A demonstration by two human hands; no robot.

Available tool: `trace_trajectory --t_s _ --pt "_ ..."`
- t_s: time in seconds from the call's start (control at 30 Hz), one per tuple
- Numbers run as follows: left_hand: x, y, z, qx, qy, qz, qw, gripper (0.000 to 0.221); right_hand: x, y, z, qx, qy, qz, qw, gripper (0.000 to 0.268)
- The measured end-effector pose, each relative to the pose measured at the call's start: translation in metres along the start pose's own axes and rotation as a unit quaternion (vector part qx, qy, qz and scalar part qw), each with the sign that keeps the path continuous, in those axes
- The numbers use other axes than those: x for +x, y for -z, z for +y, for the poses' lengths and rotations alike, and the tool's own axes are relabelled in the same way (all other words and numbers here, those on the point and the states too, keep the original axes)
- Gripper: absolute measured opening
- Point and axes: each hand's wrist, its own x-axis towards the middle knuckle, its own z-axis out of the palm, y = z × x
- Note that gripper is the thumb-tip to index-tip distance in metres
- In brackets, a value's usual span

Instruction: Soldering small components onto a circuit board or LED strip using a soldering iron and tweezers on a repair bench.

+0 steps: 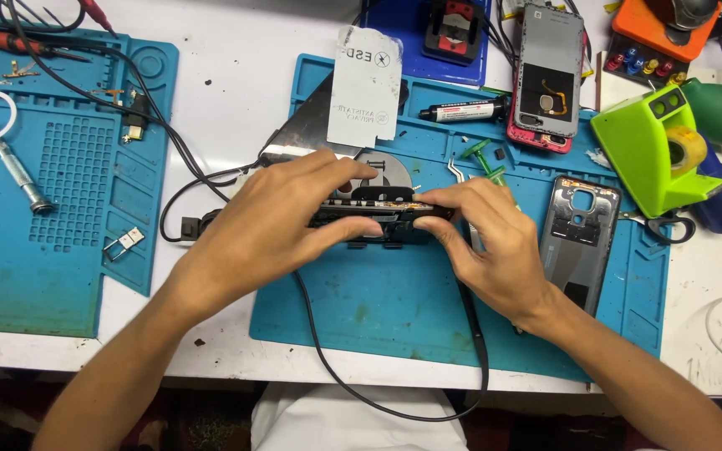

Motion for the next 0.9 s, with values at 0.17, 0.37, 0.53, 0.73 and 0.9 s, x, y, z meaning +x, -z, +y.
trace_trajectory --t_s 0.17,0.37,0.53,0.73,0.9 --pt "0.000 -0.012 -0.004 0.020 -0.006 0.006 1.000 0.054 0.002 0.001 0.005 -0.009 0.016 0.004 1.000 0.035" --pt "-0.002 -0.020 -0.005 0.074 -0.024 0.027 0.997 0.046 0.007 0.007 0.005 -0.013 0.013 -0.037 0.999 0.039" --pt "-0.001 -0.030 -0.005 0.120 -0.026 0.032 0.992 0.039 0.008 0.004 0.006 -0.032 0.018 -0.050 0.998 0.047" --pt "-0.005 -0.033 0.000 0.138 -0.040 0.056 0.988 0.028 0.009 0.004 0.003 -0.075 0.065 -0.034 0.995 0.048" --pt "-0.001 -0.019 0.005 0.107 0.008 -0.009 0.994 0.035 0.010 -0.002 -0.001 0.013 0.041 -0.045 0.998 0.039"
